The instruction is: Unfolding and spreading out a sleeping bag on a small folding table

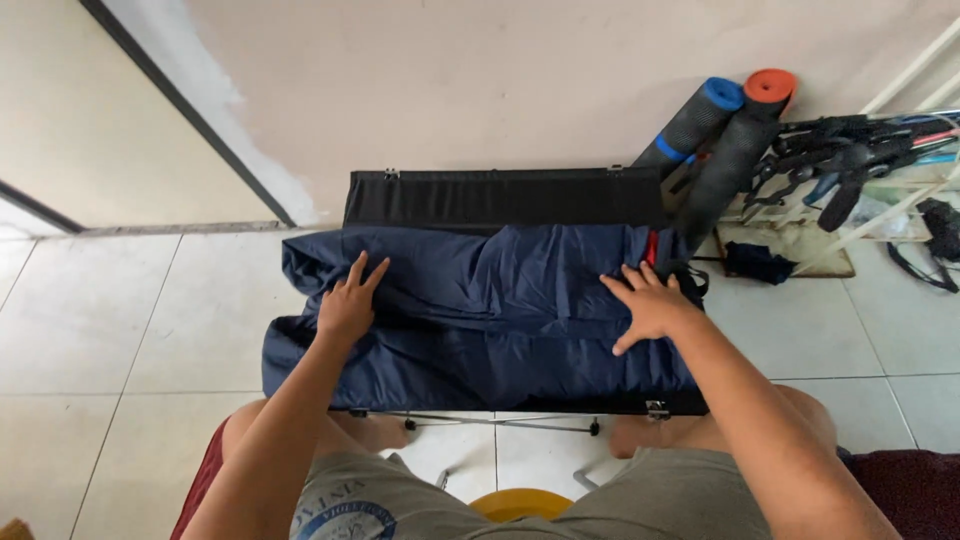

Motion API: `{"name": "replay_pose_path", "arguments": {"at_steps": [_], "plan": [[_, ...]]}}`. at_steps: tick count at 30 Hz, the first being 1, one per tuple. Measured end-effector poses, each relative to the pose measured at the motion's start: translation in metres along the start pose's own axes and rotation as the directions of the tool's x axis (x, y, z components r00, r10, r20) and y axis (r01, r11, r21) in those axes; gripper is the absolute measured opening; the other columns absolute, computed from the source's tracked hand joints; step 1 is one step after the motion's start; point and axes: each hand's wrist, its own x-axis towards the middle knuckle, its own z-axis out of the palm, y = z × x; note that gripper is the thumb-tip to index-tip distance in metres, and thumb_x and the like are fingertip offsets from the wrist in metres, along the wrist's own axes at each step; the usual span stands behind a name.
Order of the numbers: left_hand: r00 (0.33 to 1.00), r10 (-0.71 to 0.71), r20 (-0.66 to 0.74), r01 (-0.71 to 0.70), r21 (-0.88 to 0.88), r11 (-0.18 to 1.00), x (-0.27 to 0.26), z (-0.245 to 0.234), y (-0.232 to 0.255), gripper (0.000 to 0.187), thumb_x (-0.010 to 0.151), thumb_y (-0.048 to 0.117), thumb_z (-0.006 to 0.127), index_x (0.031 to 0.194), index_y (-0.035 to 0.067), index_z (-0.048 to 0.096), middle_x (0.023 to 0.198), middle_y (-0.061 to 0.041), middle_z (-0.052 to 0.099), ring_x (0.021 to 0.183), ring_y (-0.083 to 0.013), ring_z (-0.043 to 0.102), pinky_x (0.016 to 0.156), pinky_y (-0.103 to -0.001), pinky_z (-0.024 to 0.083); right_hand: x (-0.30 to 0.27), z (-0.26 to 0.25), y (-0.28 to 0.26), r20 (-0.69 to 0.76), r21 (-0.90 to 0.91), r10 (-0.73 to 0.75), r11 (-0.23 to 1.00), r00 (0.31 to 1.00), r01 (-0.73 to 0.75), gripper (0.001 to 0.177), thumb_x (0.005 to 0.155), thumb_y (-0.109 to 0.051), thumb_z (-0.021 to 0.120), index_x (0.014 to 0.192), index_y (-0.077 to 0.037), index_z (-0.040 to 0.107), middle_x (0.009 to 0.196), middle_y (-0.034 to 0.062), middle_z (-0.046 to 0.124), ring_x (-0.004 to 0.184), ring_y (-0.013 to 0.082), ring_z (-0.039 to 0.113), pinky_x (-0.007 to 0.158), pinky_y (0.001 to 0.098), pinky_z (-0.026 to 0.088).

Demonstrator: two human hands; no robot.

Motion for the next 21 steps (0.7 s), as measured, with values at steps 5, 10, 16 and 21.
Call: {"name": "replay_pose_path", "arguments": {"at_steps": [5,10,16,21], "plan": [[0.996,0.073,0.047,-0.075,0.040,0.996,0.025,0.035,-0.017,0.052,0.094,0.016,0.068,0.143,0.032,0.059,0.143,-0.006,0.051,0.100,-0.0318,0.076,0.086,-0.042,0.066,0.044,0.039,0.040,-0.067,-0.135,-0.159,0.980,0.985,0.149,0.081,0.095,-0.050,0.068,0.165,-0.024,0.035,0.167,0.0184,0.036,0.155,0.0439,0.028,0.117,0.0645,0.031],[0.998,0.063,-0.018,-0.063,-0.019,0.998,0.048,0.025,-0.019,0.042,0.094,0.019,0.061,0.135,0.025,0.066,0.126,-0.006,0.062,0.095,-0.0281,0.077,0.082,-0.041,0.065,0.038,0.012,0.058,-0.158,0.043,-0.045,0.998,0.986,0.053,0.043,0.103,-0.035,0.061,0.145,-0.026,0.064,0.143,0.0104,0.066,0.131,0.0305,0.062,0.106,0.0458,0.053],[0.955,-0.096,-0.279,-0.036,-0.433,0.901,0.073,-0.065,-0.008,0.043,0.094,0.016,0.063,0.136,0.016,0.055,0.126,-0.019,0.057,0.112,-0.0436,0.066,0.094,-0.057,0.057,0.070,-0.067,0.076,-0.535,-0.135,0.063,0.978,0.842,-0.159,0.028,0.091,-0.035,0.072,0.119,-0.029,0.073,0.119,0.0039,0.072,0.114,0.0302,0.069,0.091,0.0525,0.055],[0.951,-0.136,-0.279,-0.115,-0.723,0.681,0.074,-0.112,0.026,0.079,0.093,0.001,0.070,0.162,0.019,0.036,0.166,-0.028,0.021,0.147,-0.0553,0.034,0.118,-0.066,0.039,0.057,-0.098,0.062,-0.932,-0.087,0.013,0.962,0.362,-0.258,0.044,0.101,-0.019,0.073,0.139,-0.007,0.056,0.144,0.0220,0.051,0.128,0.0410,0.055,0.104,0.0581,0.042]]}}
